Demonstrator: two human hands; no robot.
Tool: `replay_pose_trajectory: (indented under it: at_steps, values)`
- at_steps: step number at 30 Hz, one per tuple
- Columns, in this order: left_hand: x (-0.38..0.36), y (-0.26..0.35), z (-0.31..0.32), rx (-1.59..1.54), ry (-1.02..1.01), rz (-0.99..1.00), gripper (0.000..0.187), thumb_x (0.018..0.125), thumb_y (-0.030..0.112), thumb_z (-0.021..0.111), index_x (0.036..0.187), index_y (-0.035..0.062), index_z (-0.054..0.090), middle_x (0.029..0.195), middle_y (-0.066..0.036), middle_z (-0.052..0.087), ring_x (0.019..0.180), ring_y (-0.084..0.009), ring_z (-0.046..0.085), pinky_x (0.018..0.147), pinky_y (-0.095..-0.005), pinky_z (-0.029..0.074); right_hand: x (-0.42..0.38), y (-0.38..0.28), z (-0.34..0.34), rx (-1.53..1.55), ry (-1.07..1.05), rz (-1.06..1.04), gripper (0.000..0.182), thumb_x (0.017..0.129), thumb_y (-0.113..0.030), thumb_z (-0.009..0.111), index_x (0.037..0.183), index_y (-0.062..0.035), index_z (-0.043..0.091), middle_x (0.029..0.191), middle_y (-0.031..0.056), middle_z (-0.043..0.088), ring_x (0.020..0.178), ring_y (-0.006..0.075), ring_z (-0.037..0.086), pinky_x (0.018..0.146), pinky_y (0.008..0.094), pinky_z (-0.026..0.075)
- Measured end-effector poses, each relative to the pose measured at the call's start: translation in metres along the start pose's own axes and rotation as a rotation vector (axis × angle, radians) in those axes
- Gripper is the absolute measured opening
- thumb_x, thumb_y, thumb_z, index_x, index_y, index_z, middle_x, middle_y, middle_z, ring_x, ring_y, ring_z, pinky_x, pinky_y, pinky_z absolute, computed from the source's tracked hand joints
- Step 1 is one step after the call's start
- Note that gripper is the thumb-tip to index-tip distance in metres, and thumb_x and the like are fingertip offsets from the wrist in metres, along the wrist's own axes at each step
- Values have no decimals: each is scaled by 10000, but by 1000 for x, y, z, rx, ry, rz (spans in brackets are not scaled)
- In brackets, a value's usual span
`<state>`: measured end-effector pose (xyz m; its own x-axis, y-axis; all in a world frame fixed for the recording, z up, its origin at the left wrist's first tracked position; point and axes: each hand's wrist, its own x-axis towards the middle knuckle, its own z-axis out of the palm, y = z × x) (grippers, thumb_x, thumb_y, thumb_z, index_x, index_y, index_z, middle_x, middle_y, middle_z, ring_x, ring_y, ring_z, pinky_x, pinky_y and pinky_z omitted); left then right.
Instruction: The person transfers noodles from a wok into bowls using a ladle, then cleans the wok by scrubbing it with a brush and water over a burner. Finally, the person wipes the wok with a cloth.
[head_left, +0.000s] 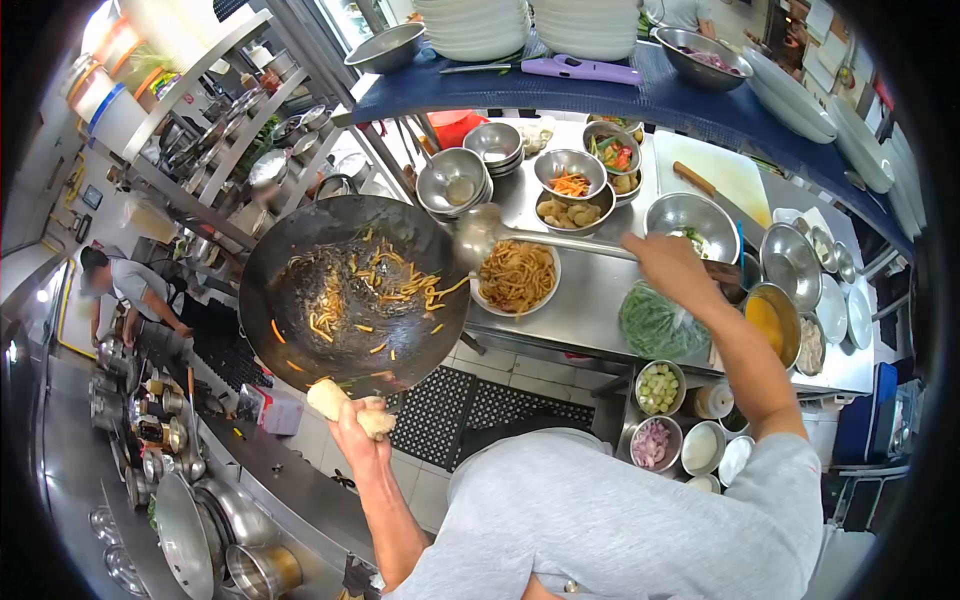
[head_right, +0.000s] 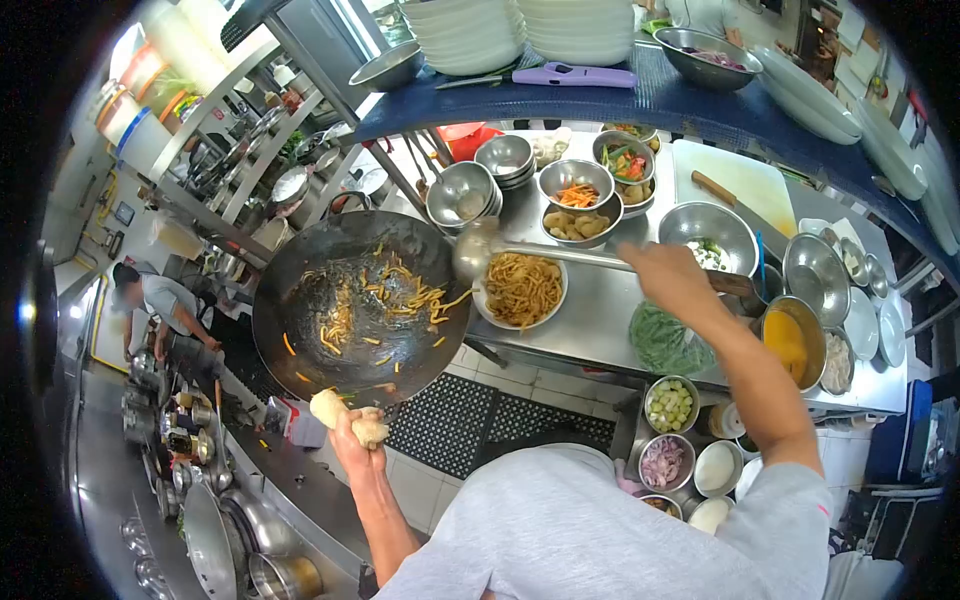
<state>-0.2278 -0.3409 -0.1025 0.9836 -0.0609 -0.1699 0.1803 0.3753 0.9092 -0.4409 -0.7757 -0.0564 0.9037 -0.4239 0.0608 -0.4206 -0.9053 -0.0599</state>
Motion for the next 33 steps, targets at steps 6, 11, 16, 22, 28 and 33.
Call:
replay_pose_trajectory:
  at_steps: [6, 11, 16, 22, 28, 33]
  values:
    - [-39, 14, 12, -49, 51, -32, 443, 752, 28, 532, 1174, -25, 407, 770, -126, 561, 582, -241, 592, 579, -377, 560, 71, -94, 22, 284, 91, -61, 236, 848, -36, 511, 1071, -27, 589, 783, 226, 654, 754, 408, 668, 657, 528, 500]
    - [-57, 20, 5, -69, 21, -40, 441, 768, 21, 534, 1190, -28, 416, 867, -132, 563, 574, -237, 578, 681, -451, 582, 92, -142, 59, 356, 53, -160, 183, 875, -52, 479, 1033, -36, 569, 801, 217, 662, 761, 417, 669, 655, 526, 503]
    - [-25, 24, 7, -63, 35, -33, 365, 779, 24, 531, 1125, -13, 421, 804, -119, 534, 576, -236, 578, 659, -441, 579, 28, -76, 81, 228, -52, -100, 228, 880, -70, 473, 1100, -84, 532, 866, 209, 659, 836, 398, 673, 667, 520, 511]
    - [26, 9, -16, -28, 6, 1, 327, 786, 42, 538, 1099, -14, 458, 761, -147, 576, 582, -250, 609, 520, -367, 549, -28, -12, 44, -26, 0, 42, 259, 860, -75, 514, 1111, -133, 547, 818, 168, 606, 744, 373, 657, 623, 495, 512]
    - [2, 34, -21, 21, -20, -31, 362, 774, 21, 544, 1116, -30, 436, 749, -129, 558, 574, -219, 573, 644, -423, 568, -32, -42, 21, -49, 160, 87, 255, 870, -95, 492, 1106, -113, 588, 739, 152, 604, 709, 363, 665, 594, 484, 518]
    - [-12, 31, -22, -58, -15, -57, 388, 759, 31, 552, 1121, -35, 430, 750, -126, 545, 574, -221, 560, 675, -440, 564, 5, -110, 53, 85, 139, 110, 249, 888, -101, 486, 1112, -113, 594, 794, 167, 619, 766, 364, 673, 648, 484, 532]
